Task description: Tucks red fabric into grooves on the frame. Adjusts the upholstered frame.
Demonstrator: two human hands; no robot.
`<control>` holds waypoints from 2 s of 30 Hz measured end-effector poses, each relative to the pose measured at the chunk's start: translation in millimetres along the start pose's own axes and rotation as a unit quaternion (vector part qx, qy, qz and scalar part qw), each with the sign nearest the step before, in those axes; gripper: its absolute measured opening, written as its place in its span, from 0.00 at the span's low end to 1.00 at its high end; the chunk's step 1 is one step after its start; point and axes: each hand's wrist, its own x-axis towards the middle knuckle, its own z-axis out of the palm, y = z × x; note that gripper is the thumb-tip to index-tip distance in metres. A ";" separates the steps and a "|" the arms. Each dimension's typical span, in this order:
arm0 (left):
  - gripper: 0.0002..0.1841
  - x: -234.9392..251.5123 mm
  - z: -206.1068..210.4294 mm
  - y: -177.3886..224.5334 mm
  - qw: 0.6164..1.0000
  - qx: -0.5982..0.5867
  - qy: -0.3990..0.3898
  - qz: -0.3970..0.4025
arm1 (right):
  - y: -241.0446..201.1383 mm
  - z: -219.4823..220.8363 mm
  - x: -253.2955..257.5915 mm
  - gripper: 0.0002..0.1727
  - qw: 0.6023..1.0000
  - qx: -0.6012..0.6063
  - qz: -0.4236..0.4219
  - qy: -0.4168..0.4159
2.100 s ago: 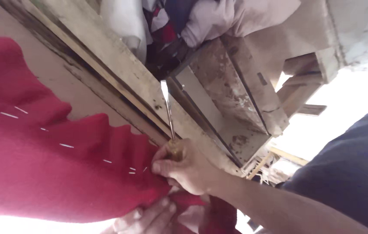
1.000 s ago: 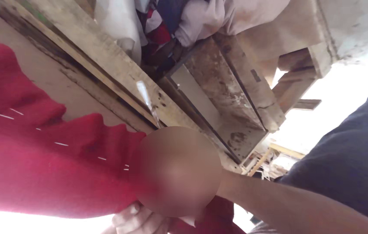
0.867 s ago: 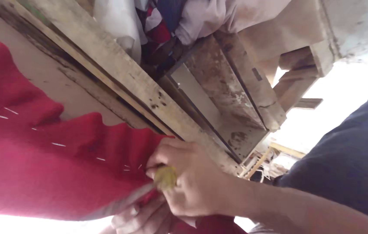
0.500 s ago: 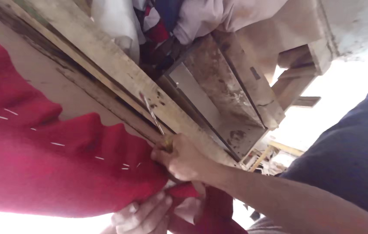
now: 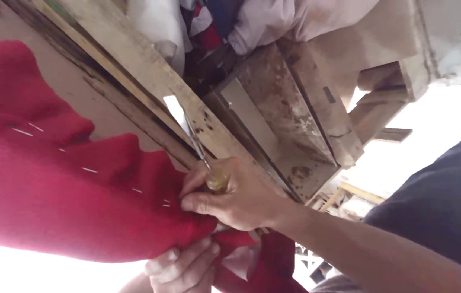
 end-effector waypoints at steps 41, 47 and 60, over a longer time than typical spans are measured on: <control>0.08 0.0 0.8 -2.3 0.996 0.029 0.079 -0.012 | -12.9 -25.9 -5.1 0.20 0.960 0.073 0.259 0.074; 0.22 -3.5 27.9 -12.6 0.947 0.017 0.313 -0.068 | -80.8 3.0 -29.7 0.12 0.967 -0.176 0.163 0.080; 0.38 0.5 43.3 9.2 0.809 -0.199 0.455 -0.313 | -332.6 3.8 -193.3 0.30 0.587 -0.692 0.234 0.350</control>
